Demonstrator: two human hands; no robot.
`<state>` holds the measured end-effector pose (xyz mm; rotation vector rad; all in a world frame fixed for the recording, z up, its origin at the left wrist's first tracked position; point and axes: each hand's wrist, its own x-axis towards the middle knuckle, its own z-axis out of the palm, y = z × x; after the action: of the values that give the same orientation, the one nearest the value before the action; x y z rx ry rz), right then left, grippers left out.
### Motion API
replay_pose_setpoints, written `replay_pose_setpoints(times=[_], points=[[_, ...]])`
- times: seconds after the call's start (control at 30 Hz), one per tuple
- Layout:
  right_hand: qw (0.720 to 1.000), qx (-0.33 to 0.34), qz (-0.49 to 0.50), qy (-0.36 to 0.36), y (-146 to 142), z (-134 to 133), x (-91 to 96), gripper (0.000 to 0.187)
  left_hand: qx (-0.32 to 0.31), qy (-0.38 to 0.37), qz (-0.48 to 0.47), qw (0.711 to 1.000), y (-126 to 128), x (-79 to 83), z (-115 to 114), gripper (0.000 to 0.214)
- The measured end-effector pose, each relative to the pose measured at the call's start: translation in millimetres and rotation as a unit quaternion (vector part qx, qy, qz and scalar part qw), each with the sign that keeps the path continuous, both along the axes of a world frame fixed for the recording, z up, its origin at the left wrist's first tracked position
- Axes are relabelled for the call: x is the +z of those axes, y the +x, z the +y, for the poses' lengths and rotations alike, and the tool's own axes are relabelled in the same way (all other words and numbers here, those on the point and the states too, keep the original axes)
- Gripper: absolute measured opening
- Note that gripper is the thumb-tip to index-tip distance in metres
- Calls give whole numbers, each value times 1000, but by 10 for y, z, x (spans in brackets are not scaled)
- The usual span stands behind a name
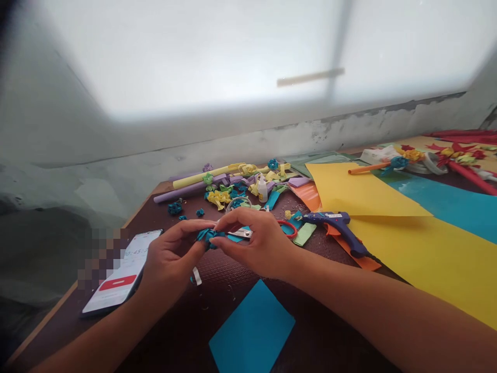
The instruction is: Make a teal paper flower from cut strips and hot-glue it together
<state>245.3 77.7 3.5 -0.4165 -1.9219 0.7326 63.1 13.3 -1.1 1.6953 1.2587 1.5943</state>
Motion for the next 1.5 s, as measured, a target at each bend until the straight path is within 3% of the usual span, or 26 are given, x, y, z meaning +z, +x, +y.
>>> replay_pose_setpoints(times=[0.13,0.4,0.5,0.6,0.73,0.83,0.9,1.0,1.23,1.5], points=[[1000,-1,19,-18,-5,12,2,15,-34,-2,13,999,14,-6,-3,24],[998,46,37,2,10,14,-14,36,-33,12,-52,998,18,-34,6,15],[999,35,37,-6,6,-3,-11,32,-33,14,-65,997,21,-42,7,17],[997,33,44,-50,-4,-7,0,25,-27,20,-64,997,33,-48,15,17],[981,89,94,-142,-33,6,-10,26,-21,42,-56,997,32,-70,17,17],[974,95,120,-168,-50,18,-36,25,-2,49,-2,999,-1,-93,2,26],[978,84,115,-156,-48,25,-49,25,12,49,64,997,-28,-98,-8,38],[991,62,77,-96,-26,36,-46,23,19,65,142,988,-52,-82,-19,34],[997,46,18,56,36,67,-3,18,34,54,140,988,-66,-82,-21,27],[998,41,8,55,42,90,-25,18,33,60,150,986,-86,-82,-39,28]])
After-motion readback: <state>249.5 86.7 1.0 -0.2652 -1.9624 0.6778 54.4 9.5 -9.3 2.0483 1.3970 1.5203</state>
